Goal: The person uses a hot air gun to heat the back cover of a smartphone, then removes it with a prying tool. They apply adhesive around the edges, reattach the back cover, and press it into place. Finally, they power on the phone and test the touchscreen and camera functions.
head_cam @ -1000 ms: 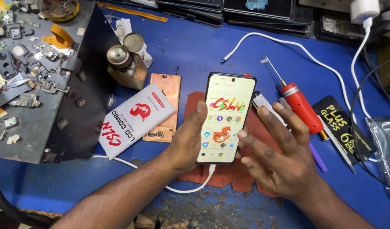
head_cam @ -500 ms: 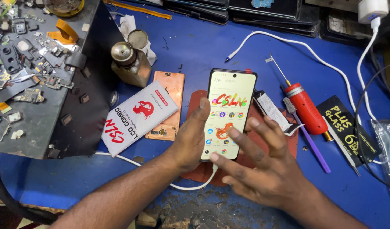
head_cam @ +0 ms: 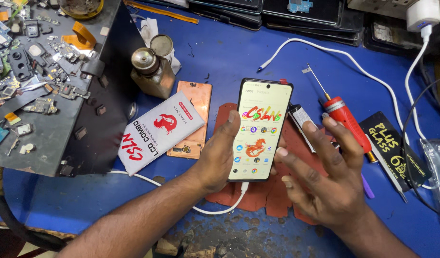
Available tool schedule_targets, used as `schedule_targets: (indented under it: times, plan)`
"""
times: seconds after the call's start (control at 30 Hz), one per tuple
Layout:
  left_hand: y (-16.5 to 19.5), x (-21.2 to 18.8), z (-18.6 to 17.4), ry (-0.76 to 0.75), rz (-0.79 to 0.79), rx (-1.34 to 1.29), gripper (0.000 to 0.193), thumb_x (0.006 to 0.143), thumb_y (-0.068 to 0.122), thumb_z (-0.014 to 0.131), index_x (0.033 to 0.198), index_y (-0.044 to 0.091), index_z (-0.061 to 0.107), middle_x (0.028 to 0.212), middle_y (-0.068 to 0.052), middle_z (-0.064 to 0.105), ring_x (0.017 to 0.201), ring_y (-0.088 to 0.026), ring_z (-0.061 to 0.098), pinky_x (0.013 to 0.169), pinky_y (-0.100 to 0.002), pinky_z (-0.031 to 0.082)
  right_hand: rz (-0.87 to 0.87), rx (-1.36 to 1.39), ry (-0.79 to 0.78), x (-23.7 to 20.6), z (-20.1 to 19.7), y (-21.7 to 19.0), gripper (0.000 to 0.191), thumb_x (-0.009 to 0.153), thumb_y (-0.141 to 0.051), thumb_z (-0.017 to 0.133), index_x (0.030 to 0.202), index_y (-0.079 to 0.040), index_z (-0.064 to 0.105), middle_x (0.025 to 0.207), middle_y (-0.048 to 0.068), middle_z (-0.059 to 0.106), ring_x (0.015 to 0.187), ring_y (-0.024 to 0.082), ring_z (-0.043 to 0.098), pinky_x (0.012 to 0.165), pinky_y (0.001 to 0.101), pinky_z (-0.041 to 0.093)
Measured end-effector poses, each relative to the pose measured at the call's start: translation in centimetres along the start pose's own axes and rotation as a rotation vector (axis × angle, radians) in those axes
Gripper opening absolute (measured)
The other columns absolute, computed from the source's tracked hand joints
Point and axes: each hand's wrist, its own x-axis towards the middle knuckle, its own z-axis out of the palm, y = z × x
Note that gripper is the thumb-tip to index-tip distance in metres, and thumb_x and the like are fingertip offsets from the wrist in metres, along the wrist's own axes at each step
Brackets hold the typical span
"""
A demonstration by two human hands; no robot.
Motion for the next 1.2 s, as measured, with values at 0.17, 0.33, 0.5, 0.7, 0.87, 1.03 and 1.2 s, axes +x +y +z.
schedule_targets:
  times: [0.17,0.33,0.5,0.7,0.87,1.03,1.2]
  plan:
    - [0.0,0.0,0.1,0.012,0.024,0.025,0.082,0.102,0.067,0.027,0.142,0.0,0.054,0.119,-0.017,0.07,0.1,-0.024,0.073,0.084,-0.037,0.064,-0.058,0.029,-0.038,0.3,0.4,-0.8,0.043,0.088,-0.027,0.079,0.13,-0.023,0.07,0.156,0.012,0.044,0.145,0.039,0.035,0.121,0.053,0.034]
    - [0.0,-0.3,-0.1,0.042,0.0,-0.023,0.075,0.105,0.064,0.029,0.138,0.003,0.055,0.114,-0.016,0.07,0.095,-0.024,0.073,0.083,-0.038,0.063,-0.113,0.11,-0.068,0.6,0.9,-1.2,0.045,0.087,-0.03,0.078,0.131,-0.026,0.069,0.157,0.01,0.041,0.145,0.037,0.033,0.123,0.0532,0.032]
    - [0.0,-0.1,-0.1,-0.003,0.027,-0.013,0.077,0.106,0.065,0.028,0.136,0.0,0.057,0.114,-0.015,0.07,0.096,-0.023,0.073,0.083,-0.038,0.063,-0.028,0.018,-0.048,0.3,0.2,-0.3,0.045,0.085,-0.027,0.081,0.129,-0.022,0.071,0.156,0.013,0.043,0.146,0.04,0.036,0.12,0.0516,0.034]
    - [0.2,-0.5,-0.2,-0.119,0.02,-0.05,0.078,0.11,0.065,0.027,0.137,-0.002,0.057,0.108,-0.019,0.071,0.095,-0.027,0.074,0.087,-0.04,0.063,0.03,-0.006,-0.013,0.2,-0.3,0.4,0.047,0.083,-0.024,0.082,0.128,-0.019,0.07,0.156,0.015,0.045,0.146,0.039,0.038,0.12,0.0495,0.037]
    - [0.1,-0.6,0.1,-0.12,0.012,-0.073,0.077,0.107,0.063,0.029,0.141,-0.002,0.053,0.117,-0.02,0.068,0.102,-0.027,0.072,0.089,-0.044,0.063,0.039,-0.001,0.009,0.3,-0.8,0.6,0.046,0.084,-0.022,0.082,0.128,-0.018,0.07,0.155,0.016,0.046,0.146,0.039,0.04,0.119,0.048,0.037]
    - [0.0,-0.5,0.2,-0.106,-0.009,-0.096,0.078,0.105,0.064,0.03,0.142,-0.001,0.052,0.12,-0.019,0.066,0.105,-0.027,0.07,0.09,-0.045,0.063,0.054,0.002,0.013,0.3,-1.2,0.7,0.045,0.086,-0.023,0.081,0.129,-0.017,0.07,0.154,0.014,0.048,0.144,0.039,0.041,0.119,0.0469,0.038]
    - [0.0,-0.4,0.2,-0.075,-0.02,-0.063,0.079,0.104,0.066,0.029,0.139,-0.001,0.053,0.117,-0.019,0.067,0.102,-0.027,0.071,0.088,-0.045,0.064,0.049,-0.007,0.015,0.2,-1.2,0.9,0.043,0.088,-0.023,0.08,0.129,-0.016,0.07,0.152,0.015,0.051,0.143,0.038,0.043,0.118,0.0463,0.039]
